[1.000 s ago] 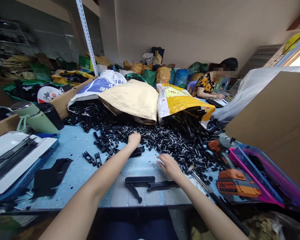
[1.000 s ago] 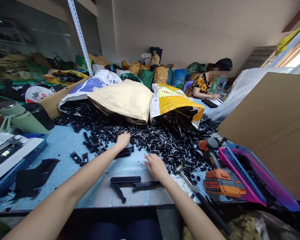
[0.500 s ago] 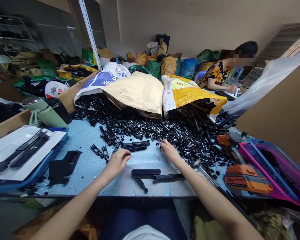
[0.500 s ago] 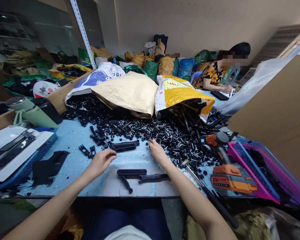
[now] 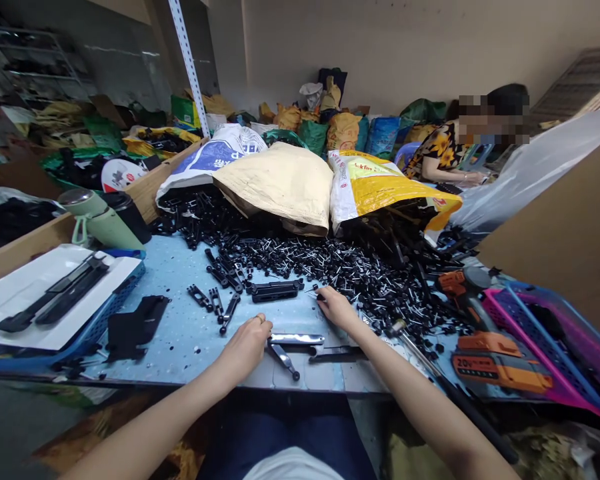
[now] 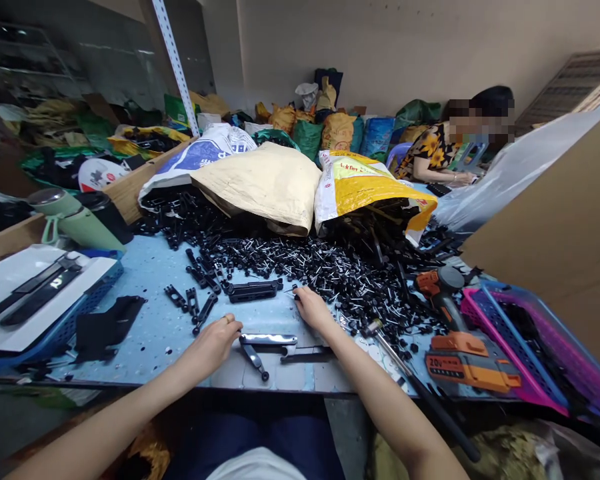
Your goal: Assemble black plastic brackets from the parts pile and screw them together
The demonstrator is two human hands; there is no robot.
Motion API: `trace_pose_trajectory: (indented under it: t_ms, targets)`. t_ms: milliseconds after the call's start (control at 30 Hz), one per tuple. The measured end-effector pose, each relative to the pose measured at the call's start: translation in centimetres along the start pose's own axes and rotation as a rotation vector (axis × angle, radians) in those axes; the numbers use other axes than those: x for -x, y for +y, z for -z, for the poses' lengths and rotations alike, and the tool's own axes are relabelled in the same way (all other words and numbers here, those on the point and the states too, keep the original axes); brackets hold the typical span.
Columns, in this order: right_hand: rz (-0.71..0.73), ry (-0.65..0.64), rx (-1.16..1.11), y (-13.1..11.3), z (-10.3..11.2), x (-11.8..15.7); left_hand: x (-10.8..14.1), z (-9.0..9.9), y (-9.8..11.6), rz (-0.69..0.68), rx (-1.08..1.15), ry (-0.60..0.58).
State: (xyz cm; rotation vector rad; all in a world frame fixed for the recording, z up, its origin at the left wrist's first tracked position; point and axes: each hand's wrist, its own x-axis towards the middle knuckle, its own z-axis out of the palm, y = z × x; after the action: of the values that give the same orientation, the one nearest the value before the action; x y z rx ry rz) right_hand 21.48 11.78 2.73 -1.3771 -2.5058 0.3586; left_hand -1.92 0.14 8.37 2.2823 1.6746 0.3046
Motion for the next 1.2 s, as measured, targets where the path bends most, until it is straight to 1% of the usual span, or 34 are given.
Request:
trace_pose_trajectory:
  t_ms: [67,167,233,333,433,467,533,633,700,800,867,933,967,1067,1100,1200]
  targets:
    - [0.004,0.018,-0.059,0.1,0.2,0.3,0.1,-0.2,0.2,-0.012,-0.002,-0.009]
    - [0.022,0.074,-0.236,0.0,0.8,1.2,0.5,-0.7,0.2,-0.079,-0.036,-0.021]
    - [0.016,0.107,-0.344,-0.2,1.4,2.0,0.6,-0.8,0.1,-0.068,-0.054,-0.003]
    - [-0.031,0.117,-0.409,-0.8,2.4,3.1,0.3,-0.6,0.0,-0.033,-0.03,-0.01]
    - [-0.039,0.101,-0.455,-1.6,3.2,4.0,0.0,-0.6,0.1,-0.068,-0.005,-0.034]
    - [-0.031,0.095,-0.47,-1.8,3.4,4.2,0.0,-0.8,0.1,-0.07,0.006,-0.018]
    - [-0.024,0.087,-0.492,-2.3,3.6,4.5,0.4,-1.4,0.1,-0.074,0.03,0.074]
    - [-0.045,0.079,-0.516,-2.8,3.8,5.0,1.1,-2.7,-0.3,-0.174,0.039,0.245]
    - [-0.039,0.077,-0.518,-3.1,3.9,5.2,1.4,-3.3,-0.7,-0.233,0.026,0.325]
    - [0.011,0.078,-0.516,-3.6,4.2,5.4,1.4,-3.6,-1.2,-0.256,-0.017,0.42]
    - [0.041,0.085,-0.519,-3.9,4.5,5.4,1.1,-3.7,-1.4,-0.342,-0.05,0.45]
    - [0.065,0.1,-0.525,-4.2,4.7,5.4,0.9,-3.8,-1.3,-0.417,-0.067,0.453]
    - [0.075,0.108,-0.526,-4.3,4.8,5.4,0.8,-3.9,-1.2,-0.415,-0.072,0.459]
    - [0.095,0.132,-0.526,-4.2,4.9,5.8,0.8,-4.2,-0.9,-0.338,-0.073,0.475]
    - [0.102,0.136,-0.523,-4.1,5.0,6.0,0.9,-4.3,-1.0,-0.335,-0.063,0.474]
    - [0.141,0.121,-0.484,-3.6,5.0,6.7,1.3,-4.6,-1.3,-0.389,-0.002,0.46]
